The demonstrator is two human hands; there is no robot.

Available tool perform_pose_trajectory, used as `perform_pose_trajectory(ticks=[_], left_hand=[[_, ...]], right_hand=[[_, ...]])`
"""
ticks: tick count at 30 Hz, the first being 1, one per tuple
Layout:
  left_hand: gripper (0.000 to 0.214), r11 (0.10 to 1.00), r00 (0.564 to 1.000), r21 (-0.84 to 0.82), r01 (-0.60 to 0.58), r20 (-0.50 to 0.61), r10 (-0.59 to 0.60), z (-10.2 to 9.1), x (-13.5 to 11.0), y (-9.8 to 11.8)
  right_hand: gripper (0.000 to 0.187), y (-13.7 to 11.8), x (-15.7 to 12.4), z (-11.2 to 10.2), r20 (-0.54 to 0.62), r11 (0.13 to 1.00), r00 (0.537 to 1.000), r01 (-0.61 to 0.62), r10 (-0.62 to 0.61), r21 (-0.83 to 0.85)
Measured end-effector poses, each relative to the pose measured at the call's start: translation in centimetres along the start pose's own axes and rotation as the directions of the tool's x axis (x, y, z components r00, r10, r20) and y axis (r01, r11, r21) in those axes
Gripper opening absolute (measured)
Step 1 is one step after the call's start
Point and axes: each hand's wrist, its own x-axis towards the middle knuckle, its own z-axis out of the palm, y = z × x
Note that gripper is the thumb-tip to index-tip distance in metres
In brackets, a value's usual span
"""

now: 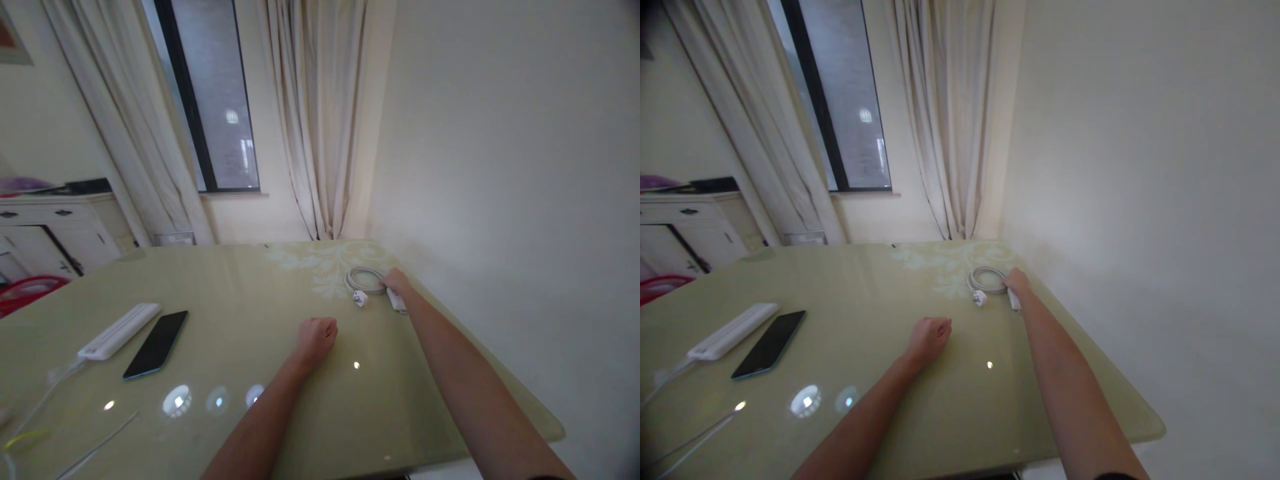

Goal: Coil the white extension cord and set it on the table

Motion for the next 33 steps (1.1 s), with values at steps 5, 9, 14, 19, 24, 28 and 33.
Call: perform_pose_trajectory(ticks=[5, 9, 14, 19, 24, 28, 33], left_hand=[[0.031, 1.000, 1.000, -0.018, 0.011, 0.020, -0.011, -0.2, 0.2, 0.2], [0.033, 0.998, 1.000, -0.052, 0.020, 0.022, -0.019, -0.1, 0.2, 0.1], [0.042, 0.973, 0.991, -0.231, 0.010, -0.128, -0.041, -0.5, 0.1, 0.0], [0.036, 0.889, 0.588, -0.443, -0.114, -0.751, -0.299, -6.5, 1.1, -0.5], [0.029, 0.755, 0.799, -0.613, -0.234, -0.564, -0.210, -13.8, 3.4, 0.1], [0.035, 0.642, 0.987, -0.763, -0.075, -0.147, -0.060, -15.6, 5.3, 1.2], [0.036, 0.201, 0.991, -0.978, 0.057, 0.030, -0.132, -15.3, 7.1, 1.2]], right_hand=[[0.011, -1.3, 0.0, -2.0, 0.236, 0.991, 0.968, 0.059, -0.086, 0.119], [0.009, -5.0, -1.3, -4.2, 0.339, 0.942, 0.909, 0.136, -0.241, 0.306], [0.011, -12.3, -5.0, -7.1, 0.224, 0.734, 0.771, 0.411, -0.596, 0.541], [0.011, -16.4, -9.6, -8.7, 0.114, 0.539, 0.641, 0.521, -0.759, 0.662], [0.034, -17.2, -12.3, -8.1, 0.068, 0.376, 0.625, 0.377, -0.778, 0.846], [0.042, -17.1, -12.2, -7.9, 0.057, 0.333, 0.701, 0.263, -0.711, 0.906], [0.054, -15.8, -10.0, -8.3, -0.018, 0.314, 0.842, 0.221, -0.539, 0.923]])
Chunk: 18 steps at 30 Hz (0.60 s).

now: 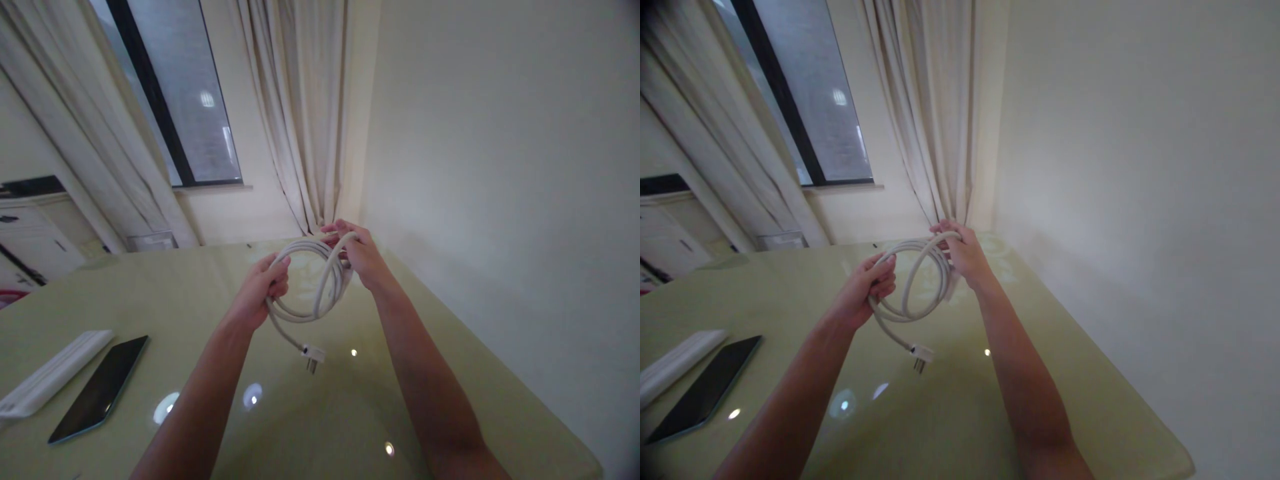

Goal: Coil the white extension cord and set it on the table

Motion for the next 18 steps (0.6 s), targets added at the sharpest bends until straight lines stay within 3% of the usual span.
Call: perform_pose_trajectory(ticks=[4, 7, 9, 12, 14, 16, 18], left_hand=[[0.039, 0.958, 0.982, -0.286, 0.032, -0.168, -0.083, -2.0, 1.1, 0.7], [0.022, 0.952, 0.939, -0.307, -0.011, -0.330, -0.095, -4.2, 1.4, 1.7], [0.013, 0.963, 0.898, -0.264, -0.048, -0.434, -0.074, -5.5, 1.3, 2.3], [0.012, 0.979, 0.852, -0.183, -0.095, -0.523, -0.015, -6.8, 1.1, 2.9], [0.015, 0.983, 0.846, -0.141, -0.116, -0.532, 0.024, -7.3, 0.9, 3.1], [0.018, 0.987, 0.847, -0.094, -0.129, -0.528, 0.060, -7.4, 0.8, 3.2], [0.022, 0.990, 0.850, -0.025, -0.140, -0.517, 0.107, -7.5, 0.8, 3.0]], right_hand=[[0.056, 0.7, 0.9, -2.2, -0.185, 0.979, 0.975, 0.090, -0.124, -0.182], [0.044, 1.0, 1.2, -3.1, -0.197, 0.879, 0.957, 0.100, -0.213, -0.466], [0.033, 0.9, 1.0, -3.3, -0.158, 0.815, 0.971, 0.058, -0.181, -0.577], [0.026, 0.5, 0.5, -2.8, -0.006, 0.804, 1.000, 0.014, -0.022, -0.595], [0.032, -0.1, -0.1, -2.3, 0.190, 0.829, 0.978, 0.034, 0.088, -0.558], [0.042, -0.9, -0.7, -1.7, 0.427, 0.867, 0.886, 0.062, 0.180, -0.494], [0.048, -1.6, -1.2, -1.2, 0.610, 0.902, 0.749, 0.037, 0.260, -0.430]])
